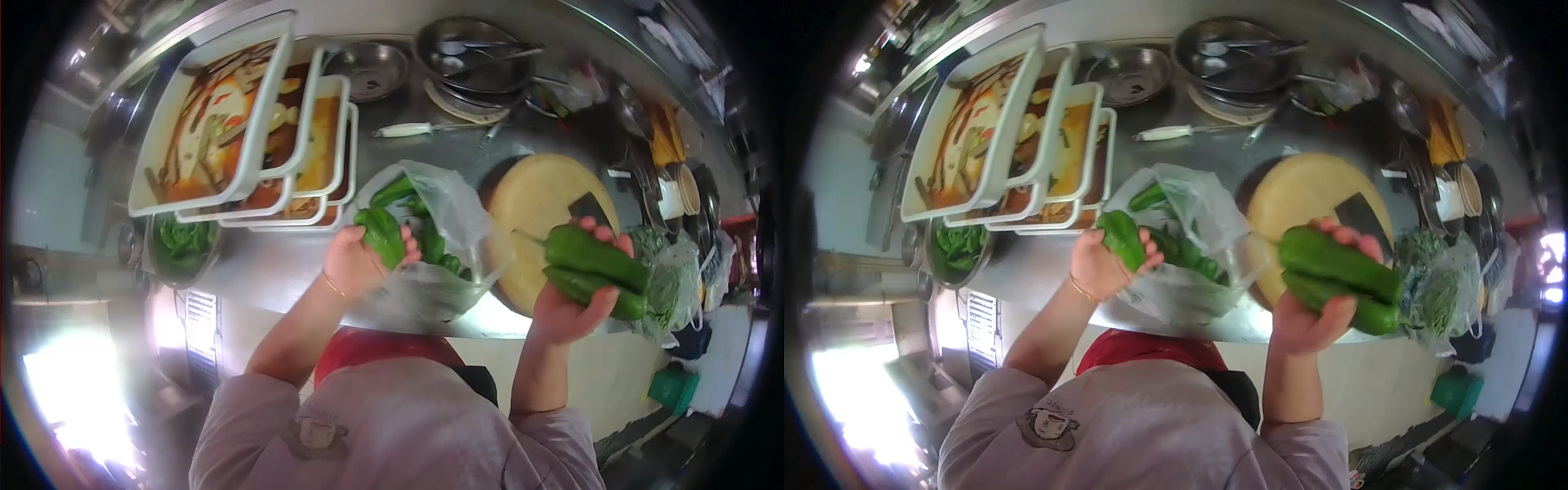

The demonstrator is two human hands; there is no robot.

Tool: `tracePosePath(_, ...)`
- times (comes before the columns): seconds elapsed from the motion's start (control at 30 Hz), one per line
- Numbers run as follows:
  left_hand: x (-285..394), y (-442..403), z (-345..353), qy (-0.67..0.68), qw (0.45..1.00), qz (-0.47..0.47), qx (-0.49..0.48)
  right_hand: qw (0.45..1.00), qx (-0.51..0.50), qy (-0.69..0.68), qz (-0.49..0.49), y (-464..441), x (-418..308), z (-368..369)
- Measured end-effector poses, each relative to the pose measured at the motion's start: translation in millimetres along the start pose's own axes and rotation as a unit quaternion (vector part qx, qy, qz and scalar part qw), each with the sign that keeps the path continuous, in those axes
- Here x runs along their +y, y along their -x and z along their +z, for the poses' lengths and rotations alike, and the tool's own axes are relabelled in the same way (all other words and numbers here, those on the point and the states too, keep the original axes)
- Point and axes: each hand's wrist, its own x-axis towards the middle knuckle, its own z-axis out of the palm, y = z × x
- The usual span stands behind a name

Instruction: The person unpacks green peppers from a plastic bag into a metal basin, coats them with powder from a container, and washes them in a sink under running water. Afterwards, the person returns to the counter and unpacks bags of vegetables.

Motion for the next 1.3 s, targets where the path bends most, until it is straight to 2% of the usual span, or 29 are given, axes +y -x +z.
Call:
tracePosePath(0.07, 0, 30, -24, 0.078, 0.995, -0.038, -0.051, 0.98, -0.147, 0.042, 0.129, 28, 8, 17)
tracePosePath(0.1, -1, 49, -32, 0.08, 0.996, -0.024, 0.026, 0.945, -0.199, 0.03, 0.259, 45, 17, 27)
tracePosePath(0.13, -1, 71, -39, 0.081, 0.991, -0.003, 0.102, 0.896, -0.288, 0.072, 0.332, 62, 27, 40)
tracePosePath(0.17, 5, 91, -48, 0.082, 0.98, 0.022, 0.178, 0.826, -0.308, 0.001, 0.473, 82, 37, 54)
tracePosePath(0.2, 15, 115, -59, 0.061, 0.976, 0.044, 0.202, 0.784, -0.338, -0.012, 0.522, 108, 55, 69)
tracePosePath(0.27, 42, 166, -85, 0.025, 0.963, 0.086, 0.254, 0.708, -0.33, 0.009, 0.624, 155, 89, 98)
tracePosePath(0.33, 84, 209, -110, -0.081, 0.892, 0.213, 0.39, 0.639, -0.325, 0.006, 0.697, 188, 123, 139)
tracePosePath(0.4, 140, 243, -118, -0.183, 0.8, 0.279, 0.499, 0.581, -0.321, -0.029, 0.747, 211, 157, 193)
tracePosePath(0.43, 170, 258, -121, -0.246, 0.779, 0.31, 0.486, 0.574, -0.325, -0.052, 0.75, 224, 178, 220)
tracePosePath(0.47, 199, 271, -126, -0.337, 0.735, 0.291, 0.511, 0.568, -0.325, -0.075, 0.752, 234, 196, 250)
tracePosePath(0.5, 223, 281, -146, -0.398, 0.718, 0.316, 0.476, 0.58, -0.283, -0.102, 0.757, 241, 211, 281)
tracePosePath(0.53, 242, 285, -129, -0.4, 0.707, 0.308, 0.495, 0.592, -0.237, -0.127, 0.759, 245, 224, 309)
tracePosePath(0.57, 255, 286, -127, -0.403, 0.698, 0.353, 0.475, 0.616, -0.232, -0.099, 0.746, 245, 233, 331)
tracePosePath(0.63, 265, 285, -118, -0.463, 0.633, 0.42, 0.457, 0.667, -0.21, -0.039, 0.714, 245, 245, 361)
tracePosePath(0.7, 251, 277, -103, -0.471, 0.607, 0.451, 0.455, 0.757, -0.241, -0.007, 0.608, 285, 268, 337)
tracePosePath(0.73, 237, 273, -112, -0.457, 0.613, 0.486, 0.424, 0.798, -0.25, 0.018, 0.548, 296, 272, 317)
tracePosePath(0.77, 221, 270, -124, -0.475, 0.594, 0.484, 0.433, 0.795, -0.334, 0.066, 0.503, 292, 262, 294)
tracePosePath(0.8, 205, 270, -147, -0.557, 0.55, 0.451, 0.43, 0.779, -0.413, 0.119, 0.458, 284, 246, 266)
tracePosePath(0.83, 180, 262, -157, -0.56, 0.567, 0.441, 0.412, 0.75, -0.487, 0.171, 0.414, 272, 229, 240)
tracePosePath(0.87, 155, 255, -162, -0.564, 0.579, 0.434, 0.398, 0.759, -0.513, 0.245, 0.317, 255, 206, 218)
tracePosePath(0.9, 135, 251, -163, -0.592, 0.609, 0.385, 0.361, 0.752, -0.538, 0.313, 0.217, 236, 181, 195)
tracePosePath(0.97, 104, 238, -149, -0.64, 0.662, 0.269, 0.283, 0.722, -0.523, 0.452, -0.004, 193, 151, 145)
tracePosePath(1.03, 83, 221, -122, -0.679, 0.69, 0.173, 0.179, 0.68, -0.423, 0.596, -0.054, 151, 119, 110)
tracePosePath(1.1, 69, 194, -97, -0.712, 0.69, 0.116, 0.056, 0.611, -0.361, 0.703, -0.043, 142, 103, 71)
tracePosePath(1.13, 62, 179, -80, -0.74, 0.661, 0.123, 0.012, 0.572, -0.327, 0.752, -0.033, 142, 96, 56)
tracePosePath(1.2, 47, 140, -47, -0.788, 0.595, 0.137, -0.078, 0.555, -0.426, 0.698, 0.155, 151, 88, 46)
tracePosePath(1.23, 37, 119, -35, -0.786, 0.585, 0.163, -0.115, 0.539, -0.469, 0.654, 0.248, 160, 87, 45)
tracePosePath(1.27, 27, 98, -26, -0.782, 0.575, 0.188, -0.151, 0.585, -0.491, 0.604, 0.227, 175, 88, 45)
tracePosePath(1.3, 16, 78, -19, -0.787, 0.572, 0.162, -0.166, 0.629, -0.512, 0.55, 0.201, 192, 91, 46)
